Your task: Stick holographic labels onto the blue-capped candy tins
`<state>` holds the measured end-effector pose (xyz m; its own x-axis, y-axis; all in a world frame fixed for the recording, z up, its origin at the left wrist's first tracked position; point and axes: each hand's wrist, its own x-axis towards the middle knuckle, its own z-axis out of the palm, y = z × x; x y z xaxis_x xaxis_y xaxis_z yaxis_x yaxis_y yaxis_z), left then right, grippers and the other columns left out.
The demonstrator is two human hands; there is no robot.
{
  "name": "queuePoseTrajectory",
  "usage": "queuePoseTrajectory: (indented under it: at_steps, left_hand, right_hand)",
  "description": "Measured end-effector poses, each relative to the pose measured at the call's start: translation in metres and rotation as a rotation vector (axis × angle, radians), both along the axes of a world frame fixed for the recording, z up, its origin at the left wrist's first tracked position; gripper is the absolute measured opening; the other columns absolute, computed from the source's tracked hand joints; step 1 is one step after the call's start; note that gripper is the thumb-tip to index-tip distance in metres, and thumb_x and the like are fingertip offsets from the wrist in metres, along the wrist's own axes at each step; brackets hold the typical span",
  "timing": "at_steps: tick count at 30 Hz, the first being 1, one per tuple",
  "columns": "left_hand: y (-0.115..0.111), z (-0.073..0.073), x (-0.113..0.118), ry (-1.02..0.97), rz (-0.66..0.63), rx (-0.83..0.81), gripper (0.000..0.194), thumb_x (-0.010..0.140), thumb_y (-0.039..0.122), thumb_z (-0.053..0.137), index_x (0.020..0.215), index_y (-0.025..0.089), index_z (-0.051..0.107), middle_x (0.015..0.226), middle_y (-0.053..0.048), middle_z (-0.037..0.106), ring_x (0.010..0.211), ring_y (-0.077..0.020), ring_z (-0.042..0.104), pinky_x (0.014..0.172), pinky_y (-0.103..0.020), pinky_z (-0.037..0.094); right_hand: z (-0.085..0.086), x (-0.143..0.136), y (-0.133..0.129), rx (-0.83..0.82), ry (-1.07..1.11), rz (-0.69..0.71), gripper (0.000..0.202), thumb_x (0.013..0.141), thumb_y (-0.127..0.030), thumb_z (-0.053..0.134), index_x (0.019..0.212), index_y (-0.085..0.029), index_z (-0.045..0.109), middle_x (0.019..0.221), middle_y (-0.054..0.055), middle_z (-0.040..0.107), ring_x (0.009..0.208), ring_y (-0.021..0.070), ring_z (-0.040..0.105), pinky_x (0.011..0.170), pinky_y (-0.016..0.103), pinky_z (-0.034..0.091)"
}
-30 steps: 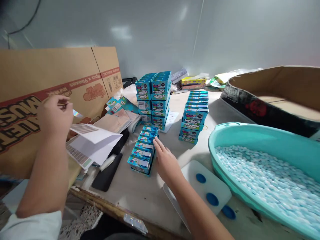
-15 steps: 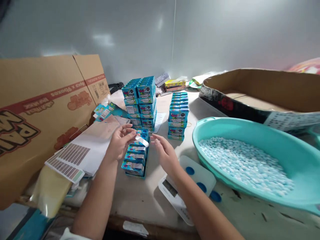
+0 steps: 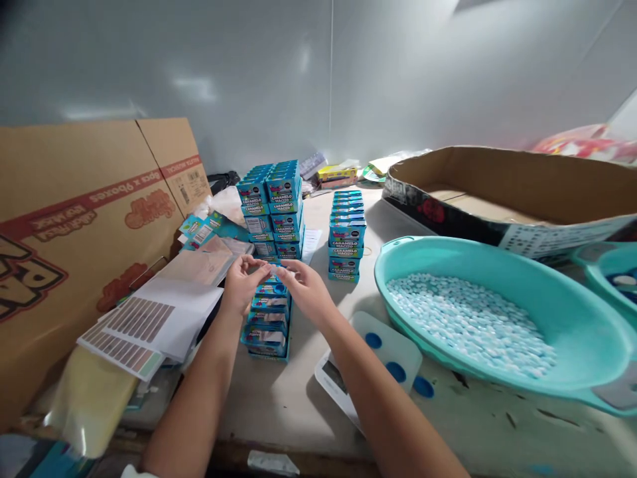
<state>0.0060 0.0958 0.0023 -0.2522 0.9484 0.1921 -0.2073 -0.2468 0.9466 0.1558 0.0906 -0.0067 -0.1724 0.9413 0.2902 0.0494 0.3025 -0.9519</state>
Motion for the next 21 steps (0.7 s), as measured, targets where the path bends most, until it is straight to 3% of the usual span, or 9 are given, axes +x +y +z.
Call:
queuePoseTrajectory:
  at_steps: [3,7,11,17,21]
  left_hand:
    - [0.002,-0.005,-0.001,0.032,0.007,0.025,0.053,0.052,0.033,0.091,0.080,0.021,0.047,0.079,0.002,0.066,0.076,-0.0147,0.068,0.076,-0.031,0.058]
    - [0.001,-0.011,0.000,0.047,-0.032,0.001,0.050,0.055,0.035,0.089,0.081,0.021,0.049,0.080,0.001,0.066,0.073,-0.0145,0.067,0.071,-0.030,0.058]
    - [-0.001,-0.015,-0.003,0.187,0.020,-0.019,0.041,0.061,0.034,0.085,0.080,0.021,0.051,0.077,0.000,0.069,0.076,-0.0171,0.069,0.072,-0.030,0.056]
    - [-0.001,-0.022,-0.014,0.355,0.031,-0.097,0.028,0.068,0.022,0.078,0.076,0.021,0.052,0.075,-0.002,0.073,0.073,-0.0183,0.071,0.076,-0.030,0.054]
    - [-0.001,-0.024,-0.019,0.393,0.066,-0.115,0.025,0.070,0.018,0.076,0.079,0.021,0.053,0.080,-0.004,0.075,0.078,-0.0188,0.072,0.079,-0.031,0.053]
  right_hand:
    - [-0.006,-0.003,0.001,0.015,0.036,0.021,0.050,0.078,-0.061,0.071,0.102,-0.017,0.074,0.100,0.010,0.077,0.093,0.0259,0.071,0.083,0.038,0.058]
    - [-0.011,0.001,0.004,-0.053,0.088,-0.082,0.039,0.074,-0.054,0.072,0.087,-0.017,0.076,0.085,0.009,0.077,0.080,0.0245,0.070,0.076,0.037,0.057]
    - [-0.013,0.004,0.008,-0.058,0.057,-0.121,0.032,0.071,-0.047,0.072,0.081,-0.017,0.076,0.081,0.009,0.076,0.076,0.0232,0.068,0.072,0.035,0.054]
    - [-0.021,0.000,0.011,-0.052,0.024,-0.173,0.040,0.069,-0.040,0.069,0.101,-0.017,0.076,0.064,-0.001,0.062,0.059,0.0156,0.055,0.057,0.028,0.045]
    - [-0.027,0.001,0.016,-0.056,0.027,-0.205,0.032,0.067,-0.035,0.066,0.091,-0.017,0.075,0.065,0.000,0.062,0.060,0.0154,0.053,0.056,0.028,0.043]
